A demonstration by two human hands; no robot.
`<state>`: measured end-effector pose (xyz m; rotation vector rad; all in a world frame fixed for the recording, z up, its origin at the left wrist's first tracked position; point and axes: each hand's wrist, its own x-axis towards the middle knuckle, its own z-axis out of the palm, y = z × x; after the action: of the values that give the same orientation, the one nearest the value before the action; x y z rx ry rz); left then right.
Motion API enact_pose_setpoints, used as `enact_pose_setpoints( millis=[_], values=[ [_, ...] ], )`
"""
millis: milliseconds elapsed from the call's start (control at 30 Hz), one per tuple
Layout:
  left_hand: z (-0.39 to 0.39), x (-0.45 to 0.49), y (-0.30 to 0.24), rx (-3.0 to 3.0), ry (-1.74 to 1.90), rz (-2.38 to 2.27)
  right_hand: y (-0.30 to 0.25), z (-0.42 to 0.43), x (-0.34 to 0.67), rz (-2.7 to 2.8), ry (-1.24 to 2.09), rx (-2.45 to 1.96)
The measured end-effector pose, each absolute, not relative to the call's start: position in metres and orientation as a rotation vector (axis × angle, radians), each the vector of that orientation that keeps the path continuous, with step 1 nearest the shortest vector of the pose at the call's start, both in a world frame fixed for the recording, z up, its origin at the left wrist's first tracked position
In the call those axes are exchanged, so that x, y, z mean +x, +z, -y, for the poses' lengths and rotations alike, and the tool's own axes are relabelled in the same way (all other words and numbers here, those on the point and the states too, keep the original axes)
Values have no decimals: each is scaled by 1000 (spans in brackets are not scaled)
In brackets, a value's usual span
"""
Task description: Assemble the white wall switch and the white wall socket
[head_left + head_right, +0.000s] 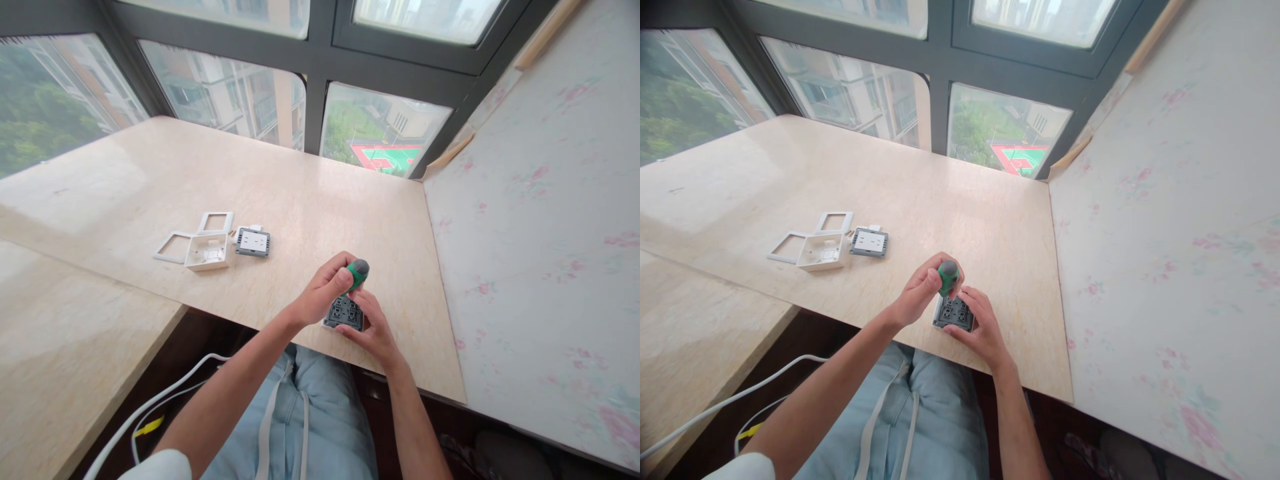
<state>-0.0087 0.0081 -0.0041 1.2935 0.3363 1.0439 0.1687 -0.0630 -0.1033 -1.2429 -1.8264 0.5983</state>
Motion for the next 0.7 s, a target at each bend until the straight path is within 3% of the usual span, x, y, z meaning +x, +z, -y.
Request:
enact_pose_setpoints(
  millis=[700],
  values=[
    [-19, -7, -12, 1092, 1105, -159, -102, 64, 168, 1814, 633, -1238]
  ],
)
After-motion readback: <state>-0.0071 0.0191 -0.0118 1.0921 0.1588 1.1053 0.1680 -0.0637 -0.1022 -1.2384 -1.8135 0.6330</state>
